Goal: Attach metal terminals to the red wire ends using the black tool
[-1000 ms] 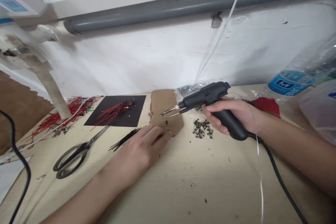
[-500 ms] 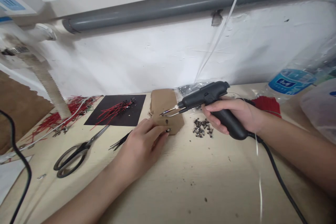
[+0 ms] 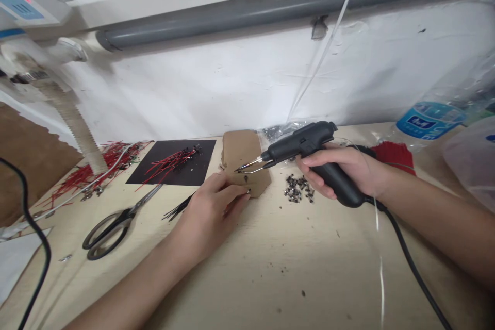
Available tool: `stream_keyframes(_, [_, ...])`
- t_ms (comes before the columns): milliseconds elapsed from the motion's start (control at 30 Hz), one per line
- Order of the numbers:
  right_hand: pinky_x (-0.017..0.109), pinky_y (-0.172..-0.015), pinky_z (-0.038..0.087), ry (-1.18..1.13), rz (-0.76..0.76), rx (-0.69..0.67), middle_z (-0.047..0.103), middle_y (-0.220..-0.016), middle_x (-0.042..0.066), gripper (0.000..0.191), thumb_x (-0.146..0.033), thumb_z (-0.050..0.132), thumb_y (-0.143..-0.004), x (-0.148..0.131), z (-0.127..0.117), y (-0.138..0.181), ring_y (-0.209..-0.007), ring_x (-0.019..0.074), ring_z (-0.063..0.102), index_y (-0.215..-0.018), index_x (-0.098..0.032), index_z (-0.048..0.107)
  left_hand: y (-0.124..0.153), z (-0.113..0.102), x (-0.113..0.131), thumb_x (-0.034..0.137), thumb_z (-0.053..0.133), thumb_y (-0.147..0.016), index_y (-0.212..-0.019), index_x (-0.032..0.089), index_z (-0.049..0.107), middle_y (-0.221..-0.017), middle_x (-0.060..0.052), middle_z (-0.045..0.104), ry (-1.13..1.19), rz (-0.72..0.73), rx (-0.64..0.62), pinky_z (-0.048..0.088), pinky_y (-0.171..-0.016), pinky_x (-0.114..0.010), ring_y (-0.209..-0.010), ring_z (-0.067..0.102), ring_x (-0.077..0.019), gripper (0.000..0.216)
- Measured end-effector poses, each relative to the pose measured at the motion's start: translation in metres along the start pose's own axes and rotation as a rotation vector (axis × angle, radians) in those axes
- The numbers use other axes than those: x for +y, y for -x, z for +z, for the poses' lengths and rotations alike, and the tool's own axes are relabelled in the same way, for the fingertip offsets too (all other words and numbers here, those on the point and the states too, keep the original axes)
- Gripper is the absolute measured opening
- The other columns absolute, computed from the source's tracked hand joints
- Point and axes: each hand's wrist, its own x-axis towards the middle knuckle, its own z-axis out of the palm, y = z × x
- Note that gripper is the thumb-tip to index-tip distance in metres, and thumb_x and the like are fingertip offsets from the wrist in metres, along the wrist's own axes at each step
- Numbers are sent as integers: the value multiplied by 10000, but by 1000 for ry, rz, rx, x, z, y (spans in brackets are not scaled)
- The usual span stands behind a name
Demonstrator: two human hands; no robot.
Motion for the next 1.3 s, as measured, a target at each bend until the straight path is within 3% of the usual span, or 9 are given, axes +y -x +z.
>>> stream_keyframes(933, [235,-404,444,32,2,-4,608,-588,6,277,-375,777,-828,0,1,-1,-440,126,560,-674,-179,657,-1,-5,1,151,542,-1000,-884,159,724,-863,-56,576,-134,-89,-22,440,-642,-318,-769,555,-180,216])
stream_keyframes(1167, [229,-404,444,26,22,10,609,-588,7,301,-395,802,-810,0,0,0,-435,120,559,-665,-174,657,1,-10,0,127,573,-983,-1106,186,743,-889,-50,610,-137,-66,65,442,-611,-280,-761,577,-159,218])
stream_keyframes(1300, [226,-407,453,14,11,1,611,-587,12,287,-387,796,-814,-1,0,0,-435,121,563,-669,-175,669,3,-12,-3,91,547,-994,-1123,177,740,-952,-66,630,-115,13,29,462,-651,-280,-802,601,-156,247])
